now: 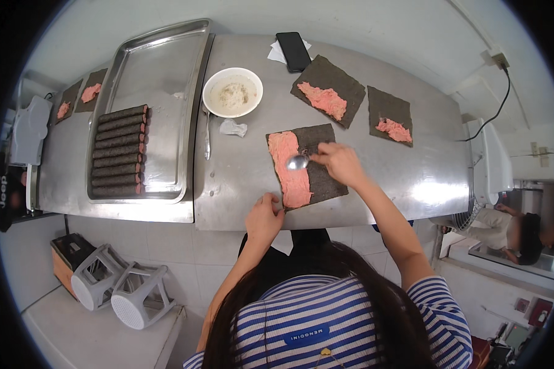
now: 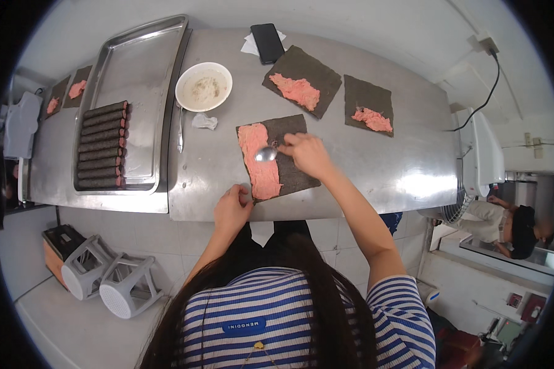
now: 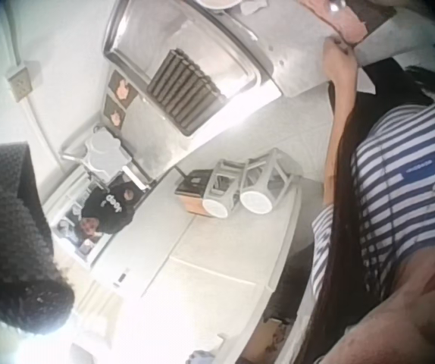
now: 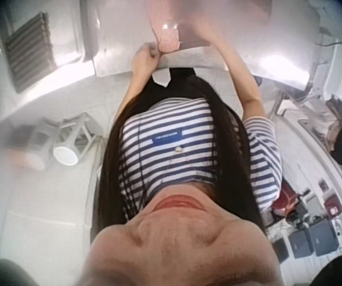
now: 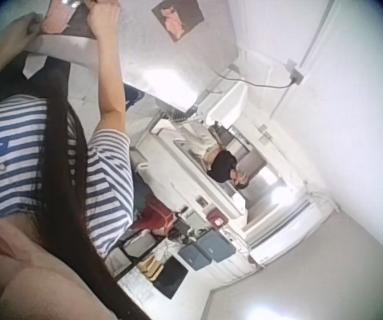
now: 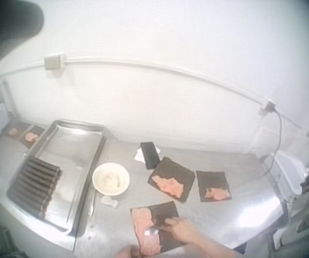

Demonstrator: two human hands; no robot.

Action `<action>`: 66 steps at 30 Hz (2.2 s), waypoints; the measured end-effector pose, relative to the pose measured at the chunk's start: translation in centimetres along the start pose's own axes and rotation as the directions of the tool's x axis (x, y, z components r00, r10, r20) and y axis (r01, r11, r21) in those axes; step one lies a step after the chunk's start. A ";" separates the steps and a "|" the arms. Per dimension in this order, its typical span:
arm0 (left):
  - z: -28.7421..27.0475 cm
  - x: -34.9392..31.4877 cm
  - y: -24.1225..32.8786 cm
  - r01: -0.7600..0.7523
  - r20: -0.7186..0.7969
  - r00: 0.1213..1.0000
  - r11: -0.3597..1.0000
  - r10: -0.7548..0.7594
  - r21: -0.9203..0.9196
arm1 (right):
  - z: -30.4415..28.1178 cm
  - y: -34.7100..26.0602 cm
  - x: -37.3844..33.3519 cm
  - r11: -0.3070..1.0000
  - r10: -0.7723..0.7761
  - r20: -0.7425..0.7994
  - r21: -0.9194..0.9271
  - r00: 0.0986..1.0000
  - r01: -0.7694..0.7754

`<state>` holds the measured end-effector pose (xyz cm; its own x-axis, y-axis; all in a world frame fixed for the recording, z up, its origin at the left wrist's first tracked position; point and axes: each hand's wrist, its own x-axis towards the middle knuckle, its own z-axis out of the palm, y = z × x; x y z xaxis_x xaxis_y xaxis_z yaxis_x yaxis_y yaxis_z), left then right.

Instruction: The person spreads a pink filling onto sheets of nori using a spoon, then rolls the nori into cylindrical sushi rolls. The person places the finished rolls onto a metal tray. Another person is visible working nearby.

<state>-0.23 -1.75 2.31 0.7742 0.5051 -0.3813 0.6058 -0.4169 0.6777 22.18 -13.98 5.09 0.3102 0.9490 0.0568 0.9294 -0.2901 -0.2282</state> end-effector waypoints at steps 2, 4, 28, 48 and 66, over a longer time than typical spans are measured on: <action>-0.1 0.1 0.3 0.002 -0.013 1.000 1.000 -0.002 0.021 | 0.1 1.1 2.0 1.000 -0.012 -0.049 -0.015 0.999 0.012; -0.4 0.5 0.5 0.004 -0.020 1.000 1.000 -0.004 0.015 | 0.4 2.2 3.6 0.999 -0.037 -0.112 -0.032 0.993 0.034; -0.2 0.6 0.1 0.002 -0.027 1.000 1.000 -0.003 -0.012 | -0.4 2.0 8.0 0.987 0.025 -0.127 -0.157 0.992 -0.045; -0.1 1.0 -0.1 -0.047 -0.004 0.999 0.999 0.047 -0.005 | 0.3 -5.3 -4.9 0.973 0.217 0.146 0.045 0.965 -0.226; 0.2 1.5 -0.9 -0.129 -0.009 0.991 0.990 0.130 0.063 | 1.3 -9.6 -8.7 0.980 0.161 0.028 -0.122 0.987 -0.156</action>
<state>0.42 -0.80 1.02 0.8450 0.4529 -0.2844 0.5107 -0.5255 0.6805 10.29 -19.32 5.55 0.4500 0.8930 -0.0077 0.8868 -0.4478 -0.1139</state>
